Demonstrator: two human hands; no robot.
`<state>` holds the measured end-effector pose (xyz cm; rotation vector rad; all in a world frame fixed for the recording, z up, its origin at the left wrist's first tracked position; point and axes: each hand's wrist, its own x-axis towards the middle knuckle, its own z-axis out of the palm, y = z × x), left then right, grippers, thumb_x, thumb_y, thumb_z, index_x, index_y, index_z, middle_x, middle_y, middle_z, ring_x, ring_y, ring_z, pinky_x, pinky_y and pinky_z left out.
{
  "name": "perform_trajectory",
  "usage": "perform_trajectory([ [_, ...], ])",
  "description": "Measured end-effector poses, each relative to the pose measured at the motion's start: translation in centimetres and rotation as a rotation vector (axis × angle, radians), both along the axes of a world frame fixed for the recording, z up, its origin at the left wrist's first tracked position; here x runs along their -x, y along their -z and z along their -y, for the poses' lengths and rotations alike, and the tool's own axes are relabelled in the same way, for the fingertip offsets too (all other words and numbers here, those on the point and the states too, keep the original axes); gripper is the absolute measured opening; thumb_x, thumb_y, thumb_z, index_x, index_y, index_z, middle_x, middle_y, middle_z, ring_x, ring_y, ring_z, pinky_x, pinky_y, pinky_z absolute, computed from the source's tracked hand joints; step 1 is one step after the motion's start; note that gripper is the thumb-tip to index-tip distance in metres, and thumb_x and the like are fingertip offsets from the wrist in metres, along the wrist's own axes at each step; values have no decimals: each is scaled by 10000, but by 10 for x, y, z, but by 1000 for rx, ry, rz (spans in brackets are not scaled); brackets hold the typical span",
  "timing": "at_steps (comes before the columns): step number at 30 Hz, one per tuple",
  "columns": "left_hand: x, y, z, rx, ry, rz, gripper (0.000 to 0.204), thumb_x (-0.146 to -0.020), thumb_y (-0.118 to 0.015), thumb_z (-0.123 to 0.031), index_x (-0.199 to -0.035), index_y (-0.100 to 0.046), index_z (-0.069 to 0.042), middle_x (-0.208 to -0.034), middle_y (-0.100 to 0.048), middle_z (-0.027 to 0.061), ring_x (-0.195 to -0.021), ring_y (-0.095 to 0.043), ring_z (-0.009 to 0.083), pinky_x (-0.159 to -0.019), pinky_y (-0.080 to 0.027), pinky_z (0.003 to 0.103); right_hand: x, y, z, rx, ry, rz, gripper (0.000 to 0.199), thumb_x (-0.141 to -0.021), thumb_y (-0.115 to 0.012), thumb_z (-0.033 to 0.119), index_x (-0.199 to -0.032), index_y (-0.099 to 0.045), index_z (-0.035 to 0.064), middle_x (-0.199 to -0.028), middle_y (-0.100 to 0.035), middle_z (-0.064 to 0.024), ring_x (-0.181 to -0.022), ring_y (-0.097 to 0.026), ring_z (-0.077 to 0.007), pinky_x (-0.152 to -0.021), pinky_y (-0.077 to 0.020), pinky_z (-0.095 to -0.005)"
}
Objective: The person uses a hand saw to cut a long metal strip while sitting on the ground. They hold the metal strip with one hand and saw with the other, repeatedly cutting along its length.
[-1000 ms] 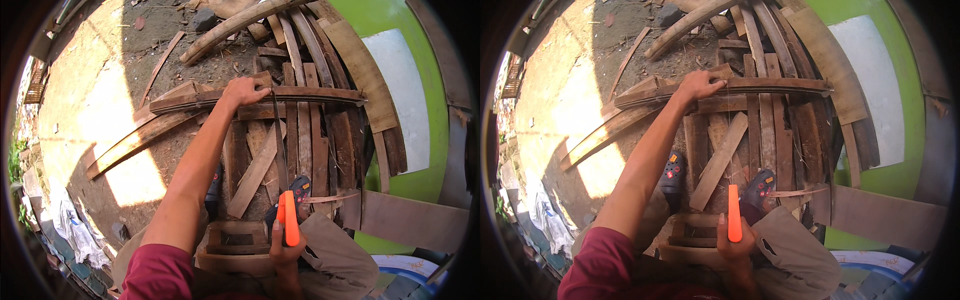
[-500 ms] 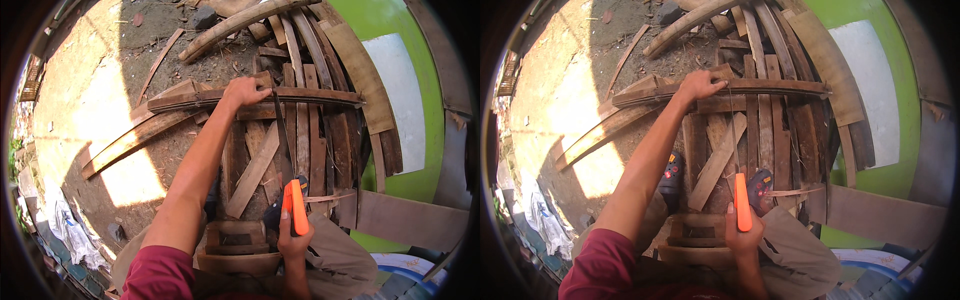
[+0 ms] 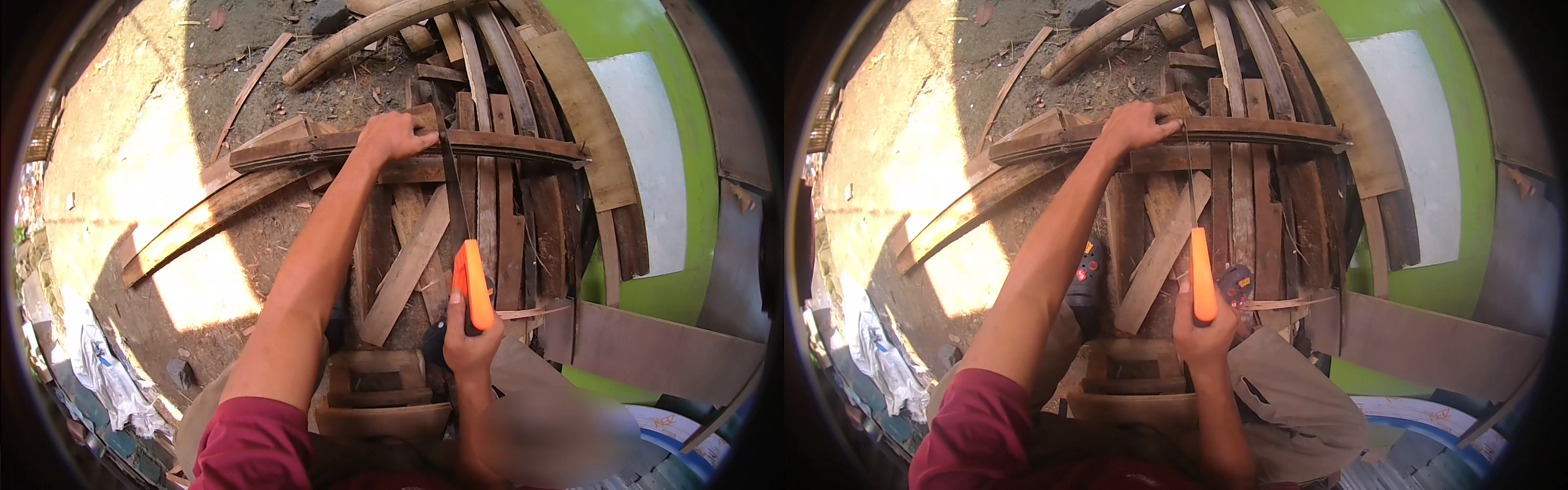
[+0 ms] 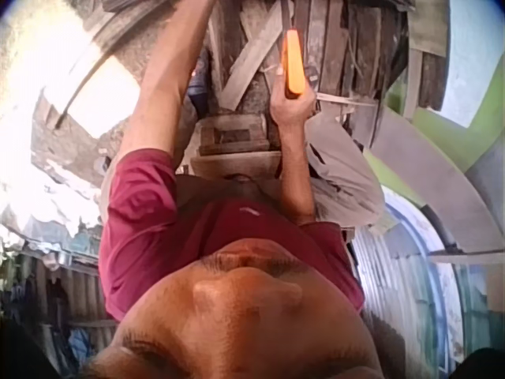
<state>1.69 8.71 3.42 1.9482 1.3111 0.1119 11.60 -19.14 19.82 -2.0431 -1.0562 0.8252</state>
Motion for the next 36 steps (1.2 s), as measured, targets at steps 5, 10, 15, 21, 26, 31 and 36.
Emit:
perform_trajectory([
  [5,2,0,-1,2,4,-45,620,-854,-561,-664,-1182,-756,-175,-1084,-734,206,-1059,-688,375,-968,-524,476,11,16,6,-178,-5,29,123,-938,-639,58,-891,-643,-57,-669,-603,-75,-672,-595,-106,-649,-488,-275],
  [10,1,-8,1,-37,-10,-20,596,-856,-560,-641,-1171,-758,-176,-1036,-735,217,-1024,-691,389,-947,-531,478,1,14,26,-83,50,-92,118,-940,-627,39,-940,-664,-73,-689,-623,-60,-653,-575,-75,-613,-468,-247],
  [15,-2,-4,0,-44,7,-24,574,-857,-564,-619,-1163,-759,-173,-1000,-736,222,-996,-694,398,-936,-534,483,-1,37,-53,-102,-26,17,142,-945,-651,67,-865,-643,-50,-658,-601,-67,-619,-529,-100,-577,-443,-302],
  [21,5,-8,-1,-38,-2,-27,568,-870,-554,-602,-1182,-747,-168,-989,-730,232,-989,-688,410,-927,-531,498,1,11,27,-155,-67,52,92,-914,-639,26,-907,-671,-59,-679,-629,-85,-654,-620,-107,-620,-495,-290],
  [26,-1,-6,2,-52,19,-33,527,-925,-491,-537,-1155,-737,-133,-994,-722,244,-987,-684,421,-910,-525,523,-5,47,-71,-123,7,-5,183,-953,-645,116,-974,-682,-62,-768,-689,-126,-738,-652,-171,-702,-505,-347],
  [31,-8,11,4,-184,-239,43,580,-957,-420,-514,-1164,-714,-58,-1059,-722,246,-1035,-686,405,-934,-528,504,-5,65,-81,-297,36,-86,234,-944,-658,128,-1055,-693,-75,-786,-686,-127,-727,-649,-170,-693,-508,-333],
  [36,-17,5,7,-96,-226,-75,594,-962,-411,-496,-1103,-712,-4,-1102,-712,245,-1051,-680,409,-963,-517,487,-25,78,-33,-374,71,-126,217,-979,-641,145,-815,-598,11,-606,-535,18,-496,-458,-49,-471,-332,-236],
])
